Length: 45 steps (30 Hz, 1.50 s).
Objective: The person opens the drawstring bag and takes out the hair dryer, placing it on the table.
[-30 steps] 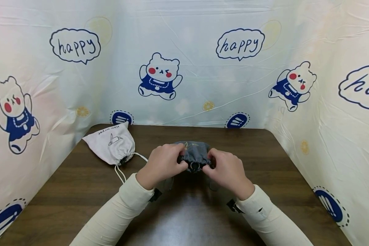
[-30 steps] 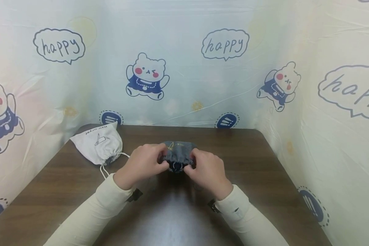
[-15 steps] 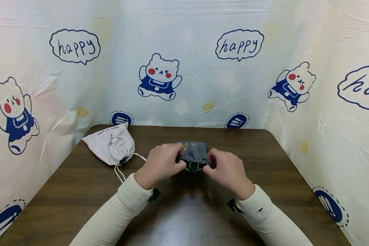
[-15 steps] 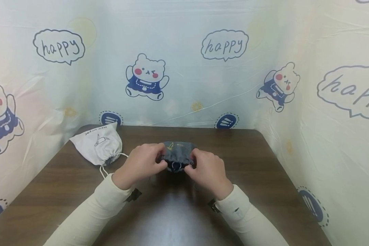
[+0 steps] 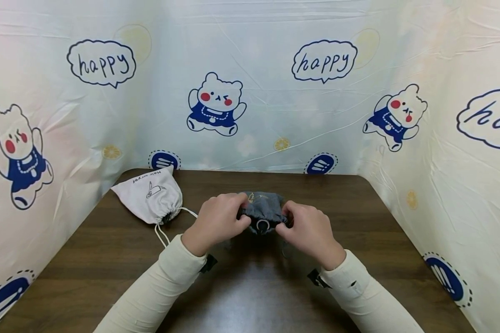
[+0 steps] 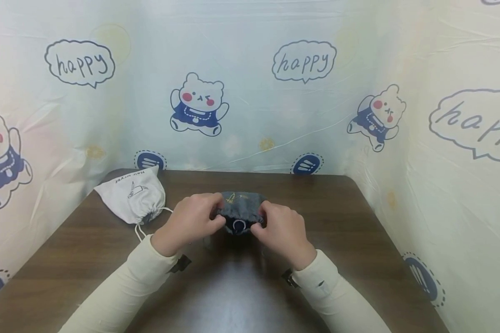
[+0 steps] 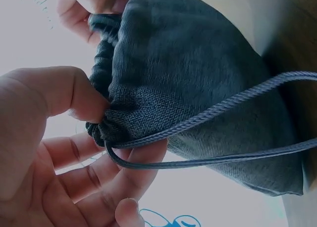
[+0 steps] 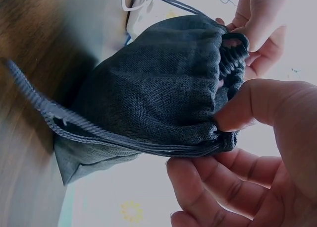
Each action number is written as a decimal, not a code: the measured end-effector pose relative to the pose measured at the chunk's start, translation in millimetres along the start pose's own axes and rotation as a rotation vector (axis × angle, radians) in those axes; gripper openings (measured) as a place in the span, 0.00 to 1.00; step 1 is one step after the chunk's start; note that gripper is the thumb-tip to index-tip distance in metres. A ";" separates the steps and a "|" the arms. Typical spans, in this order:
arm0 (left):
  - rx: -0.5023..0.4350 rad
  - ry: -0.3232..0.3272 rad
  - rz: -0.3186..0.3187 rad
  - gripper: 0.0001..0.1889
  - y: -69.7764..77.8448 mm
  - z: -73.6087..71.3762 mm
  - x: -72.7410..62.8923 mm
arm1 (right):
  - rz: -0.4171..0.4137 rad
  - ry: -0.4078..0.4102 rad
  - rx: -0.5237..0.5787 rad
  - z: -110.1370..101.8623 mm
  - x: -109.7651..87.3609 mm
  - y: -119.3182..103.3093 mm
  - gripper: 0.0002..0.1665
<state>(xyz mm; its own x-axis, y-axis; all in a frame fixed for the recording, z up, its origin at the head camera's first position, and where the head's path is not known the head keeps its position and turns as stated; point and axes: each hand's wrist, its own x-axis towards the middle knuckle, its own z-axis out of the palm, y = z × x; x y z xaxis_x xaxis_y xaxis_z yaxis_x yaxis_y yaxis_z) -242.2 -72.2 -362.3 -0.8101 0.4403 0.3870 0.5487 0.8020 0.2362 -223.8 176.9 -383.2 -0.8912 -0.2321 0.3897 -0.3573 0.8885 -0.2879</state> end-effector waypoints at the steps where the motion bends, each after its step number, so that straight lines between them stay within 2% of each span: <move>1: 0.001 0.002 -0.001 0.04 -0.1 -0.3 -0.2 | 0.000 0.001 0.001 0.0 0.0 0.2 0.09; 15: 0.004 0.001 -0.021 0.05 -4.2 -0.7 0.0 | 0.006 0.007 0.000 -2.2 0.7 2.4 0.08; 21: 0.013 0.009 -0.010 0.07 -5.9 -0.2 0.6 | -0.004 0.018 0.001 -3.4 0.8 3.1 0.07; 45: 0.004 0.001 -0.016 0.06 -4.7 -5.2 -0.9 | 0.012 0.002 0.017 -5.3 0.6 4.1 0.07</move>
<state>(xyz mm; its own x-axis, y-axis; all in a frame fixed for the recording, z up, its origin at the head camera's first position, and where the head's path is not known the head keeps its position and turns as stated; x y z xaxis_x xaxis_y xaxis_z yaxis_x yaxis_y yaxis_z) -243.0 -78.4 -359.1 -0.8185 0.4269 0.3845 0.5349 0.8105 0.2387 -224.4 182.5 -379.5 -0.8952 -0.2203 0.3874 -0.3508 0.8845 -0.3075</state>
